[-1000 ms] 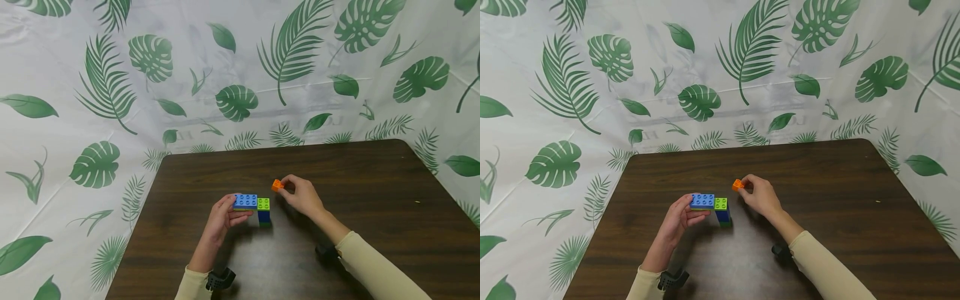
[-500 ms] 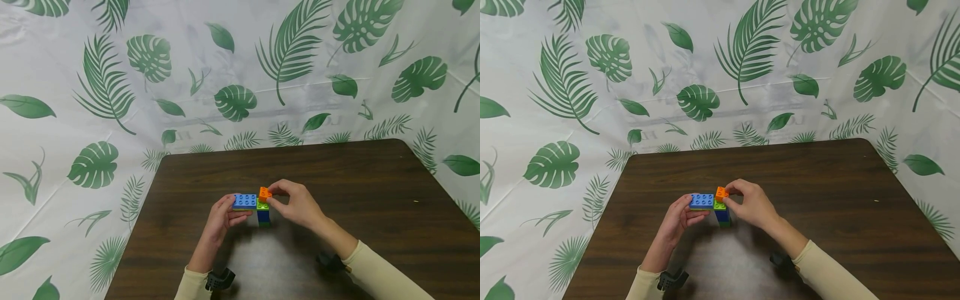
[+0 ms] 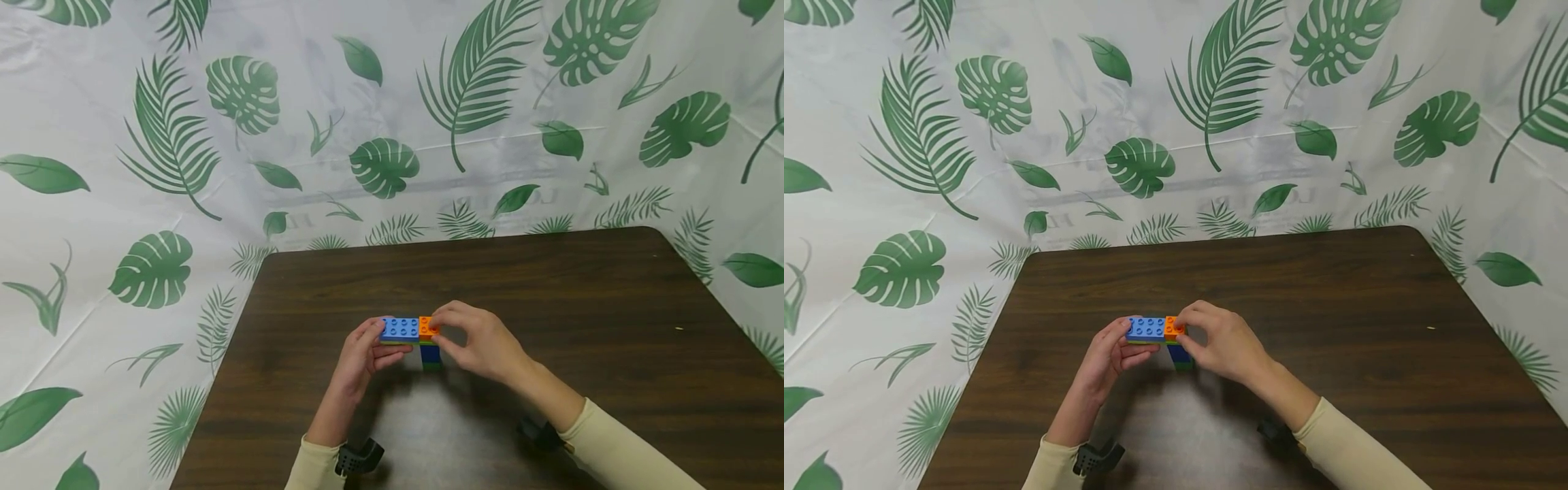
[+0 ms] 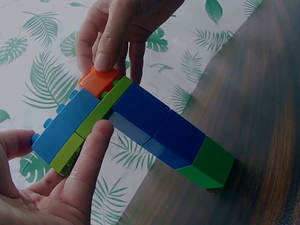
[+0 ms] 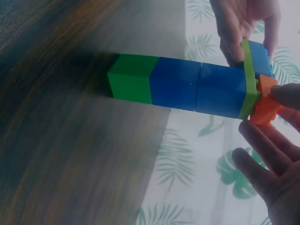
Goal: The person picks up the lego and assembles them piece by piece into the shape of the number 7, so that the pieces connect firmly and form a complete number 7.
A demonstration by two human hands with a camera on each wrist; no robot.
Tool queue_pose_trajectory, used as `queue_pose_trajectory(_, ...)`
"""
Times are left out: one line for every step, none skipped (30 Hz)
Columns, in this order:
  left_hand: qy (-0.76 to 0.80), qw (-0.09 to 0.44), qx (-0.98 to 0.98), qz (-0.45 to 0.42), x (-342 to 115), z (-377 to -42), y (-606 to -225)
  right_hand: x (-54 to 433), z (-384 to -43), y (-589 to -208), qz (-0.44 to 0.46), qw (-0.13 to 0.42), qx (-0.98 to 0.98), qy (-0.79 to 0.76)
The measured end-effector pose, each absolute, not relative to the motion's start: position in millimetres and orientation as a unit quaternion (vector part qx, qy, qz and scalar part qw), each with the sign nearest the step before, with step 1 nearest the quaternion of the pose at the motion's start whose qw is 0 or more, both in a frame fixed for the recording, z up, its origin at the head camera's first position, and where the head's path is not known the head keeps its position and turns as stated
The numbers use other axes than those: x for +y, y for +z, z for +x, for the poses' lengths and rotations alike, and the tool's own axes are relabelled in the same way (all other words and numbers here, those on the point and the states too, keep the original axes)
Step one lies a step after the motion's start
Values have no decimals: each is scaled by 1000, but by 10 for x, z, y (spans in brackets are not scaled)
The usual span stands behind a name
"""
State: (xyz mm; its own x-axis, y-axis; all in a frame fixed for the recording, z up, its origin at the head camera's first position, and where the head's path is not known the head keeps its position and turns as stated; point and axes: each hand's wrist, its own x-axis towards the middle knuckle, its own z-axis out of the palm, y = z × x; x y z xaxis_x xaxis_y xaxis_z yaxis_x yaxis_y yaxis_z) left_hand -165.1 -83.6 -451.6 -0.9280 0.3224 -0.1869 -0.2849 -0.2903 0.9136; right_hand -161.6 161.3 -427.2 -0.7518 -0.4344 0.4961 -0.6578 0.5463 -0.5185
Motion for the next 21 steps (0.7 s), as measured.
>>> queue_pose_trajectory(803, 188, 565, 17, -834, -1650, -4516, 1614, -1612, -4270, 315, 158, -867, 352)
queue_pose_trajectory(803, 188, 565, 17, -832, -1649, -4514, 1614, -1609, -4268, 315, 158, -869, 347)
queue_pose_trajectory(803, 187, 566, 16, -830, -1648, -4514, 1614, -1605, -4265, 315, 159, -870, 344)
queue_pose_trajectory(803, 187, 566, 16, -828, -1648, -4513, 1614, -1602, -4260, 316, 159, -871, 341)
queue_pose_trajectory(803, 186, 565, 16, -825, -1648, -4511, 1613, -1599, -4256, 316, 159, -872, 338)
queue_pose_trajectory(804, 186, 565, 16, -823, -1648, -4511, 1614, -1595, -4249, 317, 158, -873, 335)
queue_pose_trajectory(804, 186, 565, 16, -821, -1647, -4510, 1615, -1594, -4245, 319, 158, -874, 332)
queue_pose_trajectory(804, 186, 564, 16, -820, -1646, -4509, 1616, -1593, -4239, 321, 156, -874, 330)
queue_pose_trajectory(805, 186, 563, 15, -819, -1646, -4510, 1618, -1592, -4234, 323, 155, -875, 327)
queue_pose_trajectory(805, 187, 563, 15, -818, -1645, -4509, 1620, -1592, -4226, 324, 153, -875, 325)
queue_pose_trajectory(805, 187, 562, 15, -817, -1644, -4509, 1624, -1592, -4220, 325, 151, -876, 322)
queue_pose_trajectory(806, 187, 562, 15, -816, -1644, -4509, 1627, -1592, -4214, 327, 149, -878, 318)
queue_pose_trajectory(806, 187, 561, 15, -815, -1643, -4509, 1630, -1594, -4210, 328, 148, -878, 316)
queue_pose_trajectory(806, 187, 561, 14, -815, -1643, -4508, 1632, -1595, -4204, 331, 147, -878, 313)
queue_pose_trajectory(806, 187, 561, 15, -814, -1643, -4508, 1632, -1597, -4196, 334, 147, -878, 308)
queue_pose_trajectory(806, 187, 562, 15, -813, -1645, -4508, 1631, -1597, -4189, 338, 147, -878, 304)
queue_pose_trajectory(805, 187, 562, 15, -811, -1646, -4507, 1631, -1597, -4186, 341, 148, -879, 299)
queue_pose_trajectory(805, 187, 563, 15, -810, -1647, -4506, 1628, -1597, -4182, 344, 148, -879, 295)
queue_pose_trajectory(805, 187, 563, 15, -809, -1649, -4505, 1627, -1599, -4180, 346, 149, -879, 292)
queue_pose_trajectory(805, 187, 563, 14, -808, -1651, -4505, 1625, -1601, -4177, 347, 148, -880, 290)
queue_pose_trajectory(805, 186, 563, 13, -807, -1653, -4504, 1624, -1602, -4174, 346, 146, -881, 288)
